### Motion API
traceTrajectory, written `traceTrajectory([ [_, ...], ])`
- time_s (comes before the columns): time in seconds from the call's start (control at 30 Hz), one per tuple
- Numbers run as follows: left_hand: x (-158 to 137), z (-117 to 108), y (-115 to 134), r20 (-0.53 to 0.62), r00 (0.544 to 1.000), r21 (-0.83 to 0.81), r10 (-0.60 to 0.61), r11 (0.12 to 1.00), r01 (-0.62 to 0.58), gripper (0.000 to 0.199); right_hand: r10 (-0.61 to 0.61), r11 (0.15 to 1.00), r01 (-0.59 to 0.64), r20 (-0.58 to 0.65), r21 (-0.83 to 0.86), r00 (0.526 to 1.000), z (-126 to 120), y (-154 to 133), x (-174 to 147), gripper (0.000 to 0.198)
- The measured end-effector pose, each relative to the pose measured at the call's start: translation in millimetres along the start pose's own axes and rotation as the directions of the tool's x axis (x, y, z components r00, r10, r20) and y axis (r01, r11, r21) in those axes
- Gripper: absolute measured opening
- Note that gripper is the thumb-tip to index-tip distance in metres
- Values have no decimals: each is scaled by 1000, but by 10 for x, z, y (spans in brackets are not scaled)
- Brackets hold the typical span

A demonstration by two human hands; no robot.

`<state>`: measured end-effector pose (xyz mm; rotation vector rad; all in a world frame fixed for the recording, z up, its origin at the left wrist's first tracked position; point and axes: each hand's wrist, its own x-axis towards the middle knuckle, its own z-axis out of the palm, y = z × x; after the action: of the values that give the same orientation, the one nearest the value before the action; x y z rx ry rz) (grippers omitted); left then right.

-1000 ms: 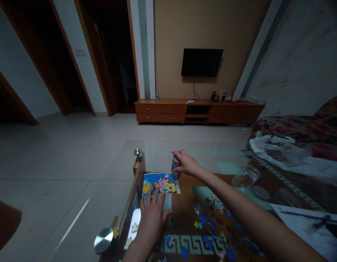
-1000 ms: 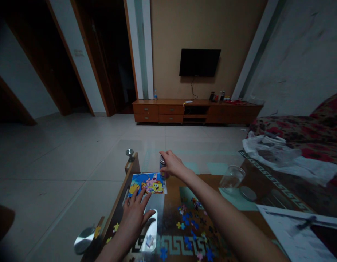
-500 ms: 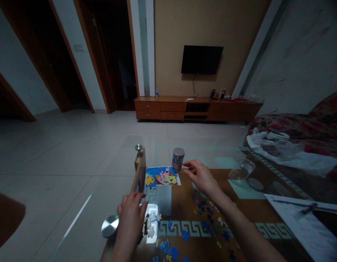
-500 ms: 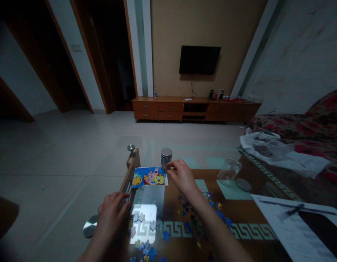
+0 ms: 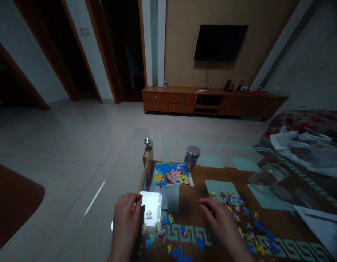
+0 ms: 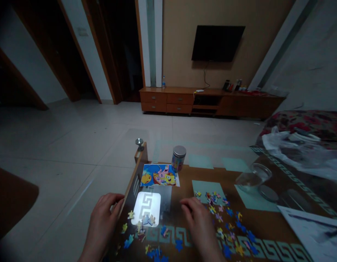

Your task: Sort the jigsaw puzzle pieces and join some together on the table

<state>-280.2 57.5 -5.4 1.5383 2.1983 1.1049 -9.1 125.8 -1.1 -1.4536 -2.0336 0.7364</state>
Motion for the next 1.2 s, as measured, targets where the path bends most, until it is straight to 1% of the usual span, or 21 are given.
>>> traceTrajectory([
  [0.07,-43,-78,-42,9,1000,38,-1,999,1,21,-27,999,26,-30,-36,999,56,35,-41,21],
  [0.17,-69,-268,-145,43,999,135,-27,991,21,18,-108,993,107,-32,-51,994,110,32,-136,19],
  [0.27,-68,-429,-271,108,991,261,-74,964,44,18,-188,981,189,21,-50,982,171,-33,-246,16],
  [0.33,-77,-471,-348,182,976,324,-121,944,56,23,-233,970,237,73,-54,970,229,-103,-290,16],
  [0.43,-106,-444,-419,301,934,344,-192,935,82,31,-302,949,311,120,-59,946,331,-224,-295,20],
  [0.5,-118,-395,-425,347,910,337,-226,936,104,34,-371,923,382,145,-54,917,414,-284,-284,24],
  [0.57,-118,-341,-392,359,903,332,-236,936,113,34,-458,878,474,172,-68,872,516,-309,-286,32],
  [0.67,-113,-258,-291,345,912,341,-222,935,99,29,-548,801,582,222,-139,807,676,-294,-314,43],
  [0.73,-120,-202,-215,349,911,355,-218,931,87,22,-558,778,602,244,-178,793,750,-274,-324,43],
  [0.8,-133,-146,-155,354,911,365,-211,928,74,18,-556,776,601,241,-192,795,778,-261,-310,40],
  [0.93,-133,-62,-103,366,911,362,-191,931,49,21,-567,771,609,234,-187,790,733,-256,-243,32],
  [1.03,-107,-40,-74,380,902,366,-206,929,58,23,-560,781,598,222,-180,798,687,-260,-209,29],
  [1.2,-80,-64,17,410,886,379,-216,924,50,28,-541,813,569,201,-126,817,646,-267,-171,35],
])
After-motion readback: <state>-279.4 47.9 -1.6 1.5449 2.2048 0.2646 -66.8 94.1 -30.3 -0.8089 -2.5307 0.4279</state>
